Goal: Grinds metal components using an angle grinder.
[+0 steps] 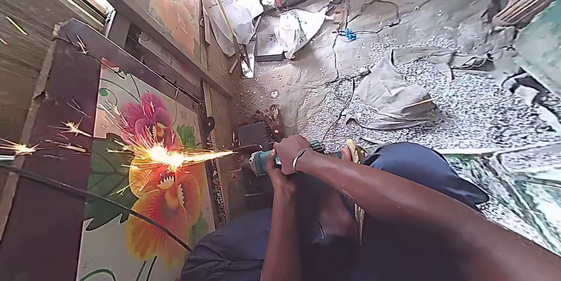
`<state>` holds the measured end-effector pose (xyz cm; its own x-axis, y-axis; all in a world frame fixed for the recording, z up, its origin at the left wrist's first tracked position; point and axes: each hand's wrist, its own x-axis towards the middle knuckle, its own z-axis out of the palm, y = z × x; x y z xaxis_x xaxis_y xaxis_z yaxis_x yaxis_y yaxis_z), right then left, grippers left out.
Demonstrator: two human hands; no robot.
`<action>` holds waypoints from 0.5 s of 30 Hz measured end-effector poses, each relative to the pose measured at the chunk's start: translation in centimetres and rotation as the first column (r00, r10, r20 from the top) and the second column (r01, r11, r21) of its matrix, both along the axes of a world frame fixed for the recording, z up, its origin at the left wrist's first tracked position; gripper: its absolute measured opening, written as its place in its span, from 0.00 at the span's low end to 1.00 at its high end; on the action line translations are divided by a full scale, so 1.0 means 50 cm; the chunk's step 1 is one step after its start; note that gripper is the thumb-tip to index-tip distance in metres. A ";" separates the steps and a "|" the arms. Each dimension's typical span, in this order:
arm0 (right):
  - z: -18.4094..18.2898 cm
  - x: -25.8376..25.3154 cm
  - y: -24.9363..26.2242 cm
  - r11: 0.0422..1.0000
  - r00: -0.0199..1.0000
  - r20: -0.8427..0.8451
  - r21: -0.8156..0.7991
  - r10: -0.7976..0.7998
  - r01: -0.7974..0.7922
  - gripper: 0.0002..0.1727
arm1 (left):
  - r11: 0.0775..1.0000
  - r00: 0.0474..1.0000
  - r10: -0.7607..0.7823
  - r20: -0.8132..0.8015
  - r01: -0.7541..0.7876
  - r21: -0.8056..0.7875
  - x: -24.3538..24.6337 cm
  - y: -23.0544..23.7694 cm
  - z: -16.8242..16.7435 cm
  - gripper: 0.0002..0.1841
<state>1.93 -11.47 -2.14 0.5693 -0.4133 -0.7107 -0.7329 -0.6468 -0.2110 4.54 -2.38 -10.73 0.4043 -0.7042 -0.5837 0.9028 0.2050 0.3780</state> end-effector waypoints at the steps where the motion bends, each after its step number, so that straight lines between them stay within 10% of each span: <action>1: 0.000 0.000 0.001 1.000 1.000 -0.004 -0.001 0.006 -0.006 0.32 | 1.000 1.000 0.000 0.007 0.000 0.017 -0.001 0.001 0.000 0.16; 15: -0.004 -0.008 0.008 1.000 1.000 0.001 -0.015 0.003 -0.003 0.32 | 0.999 1.000 -0.006 0.001 0.006 0.033 -0.005 0.002 0.000 0.17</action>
<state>1.51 -11.07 -2.34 0.5713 -0.4222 -0.7038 -0.7306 -0.6523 -0.2018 4.30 -2.26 -10.71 0.4005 -0.6870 -0.6064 0.9037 0.1867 0.3853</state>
